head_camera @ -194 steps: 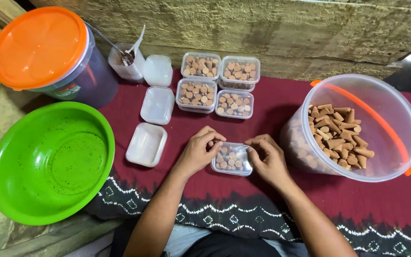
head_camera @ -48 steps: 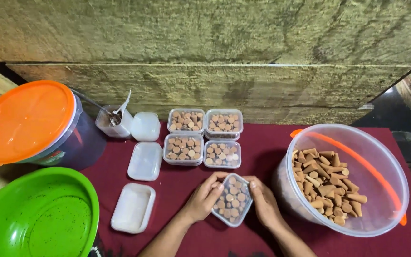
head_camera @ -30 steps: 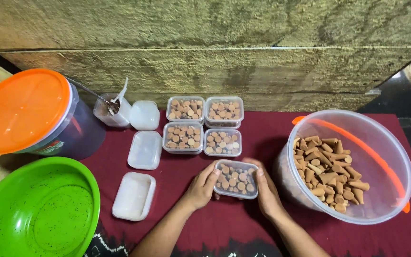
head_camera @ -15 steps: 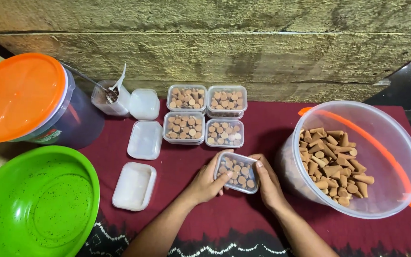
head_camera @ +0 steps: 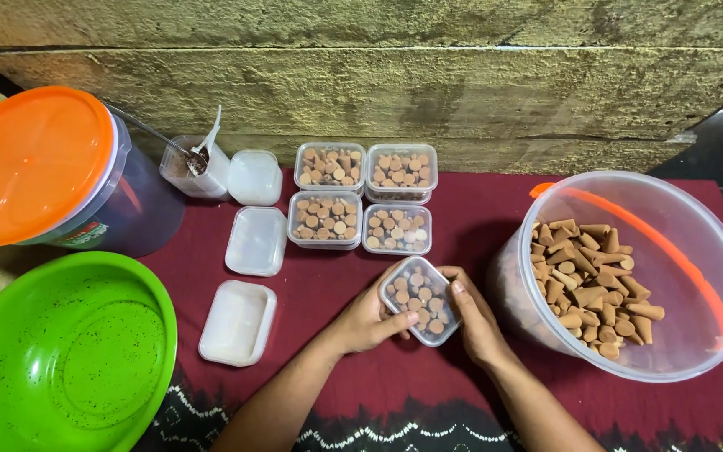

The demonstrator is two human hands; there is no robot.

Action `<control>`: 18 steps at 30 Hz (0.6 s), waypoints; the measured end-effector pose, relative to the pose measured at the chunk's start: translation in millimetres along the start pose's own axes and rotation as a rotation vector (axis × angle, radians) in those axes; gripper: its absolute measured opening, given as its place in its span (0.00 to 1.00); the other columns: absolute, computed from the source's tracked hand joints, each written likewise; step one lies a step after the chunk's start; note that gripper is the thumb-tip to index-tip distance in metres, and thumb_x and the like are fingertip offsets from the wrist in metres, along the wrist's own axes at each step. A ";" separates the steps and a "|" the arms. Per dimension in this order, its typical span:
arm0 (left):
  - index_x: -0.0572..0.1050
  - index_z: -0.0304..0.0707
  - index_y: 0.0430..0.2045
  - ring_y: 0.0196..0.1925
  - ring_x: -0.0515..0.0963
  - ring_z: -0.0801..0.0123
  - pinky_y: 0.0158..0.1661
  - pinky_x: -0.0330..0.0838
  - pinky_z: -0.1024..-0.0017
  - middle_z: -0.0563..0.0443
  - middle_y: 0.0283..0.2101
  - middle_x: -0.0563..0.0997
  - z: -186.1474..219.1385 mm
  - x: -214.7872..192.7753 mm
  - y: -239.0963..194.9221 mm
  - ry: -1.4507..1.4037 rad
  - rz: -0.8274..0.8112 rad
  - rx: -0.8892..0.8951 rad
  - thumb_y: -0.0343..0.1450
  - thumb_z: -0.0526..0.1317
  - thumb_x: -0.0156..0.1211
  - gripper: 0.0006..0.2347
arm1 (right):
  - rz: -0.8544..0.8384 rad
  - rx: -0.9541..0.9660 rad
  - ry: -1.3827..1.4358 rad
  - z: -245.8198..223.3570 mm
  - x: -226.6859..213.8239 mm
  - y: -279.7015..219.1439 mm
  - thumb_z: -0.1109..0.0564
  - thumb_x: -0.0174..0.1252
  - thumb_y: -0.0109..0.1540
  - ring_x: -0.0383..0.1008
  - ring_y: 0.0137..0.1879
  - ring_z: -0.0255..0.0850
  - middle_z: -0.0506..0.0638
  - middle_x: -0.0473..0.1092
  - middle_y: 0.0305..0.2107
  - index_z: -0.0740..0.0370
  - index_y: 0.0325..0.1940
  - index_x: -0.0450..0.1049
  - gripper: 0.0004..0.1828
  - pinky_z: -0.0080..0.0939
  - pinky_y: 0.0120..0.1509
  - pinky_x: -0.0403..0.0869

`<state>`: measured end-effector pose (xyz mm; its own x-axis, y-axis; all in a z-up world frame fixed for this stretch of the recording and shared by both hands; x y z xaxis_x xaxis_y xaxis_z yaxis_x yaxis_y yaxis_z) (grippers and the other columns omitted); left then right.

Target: Packing incense cones from a large bucket into small plastic containers and closing the lids.

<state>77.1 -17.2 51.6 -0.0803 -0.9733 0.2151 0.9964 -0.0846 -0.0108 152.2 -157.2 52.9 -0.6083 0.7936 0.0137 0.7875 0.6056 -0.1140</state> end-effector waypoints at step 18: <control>0.53 0.44 0.70 0.51 0.82 0.47 0.47 0.83 0.54 0.31 0.60 0.71 -40.3 -30.4 -4.1 -0.222 0.212 -0.034 0.72 0.66 0.46 0.36 | -0.043 0.071 0.153 29.5 -13.6 8.1 0.47 0.52 0.66 0.74 0.45 0.51 0.65 0.69 0.46 0.66 0.74 0.61 0.34 0.56 0.46 0.81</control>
<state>74.3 4.1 5.7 0.1416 -0.9000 0.4123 0.9883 0.1048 -0.1106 164.0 -164.8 22.5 -0.6150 0.7699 0.1706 0.7488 0.6380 -0.1799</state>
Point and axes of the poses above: each hand's wrist, its own y-axis towards the middle knuckle, its own x-axis out of the palm, z = x × y, the point moved 6 cm from there along y, towards the middle knuckle
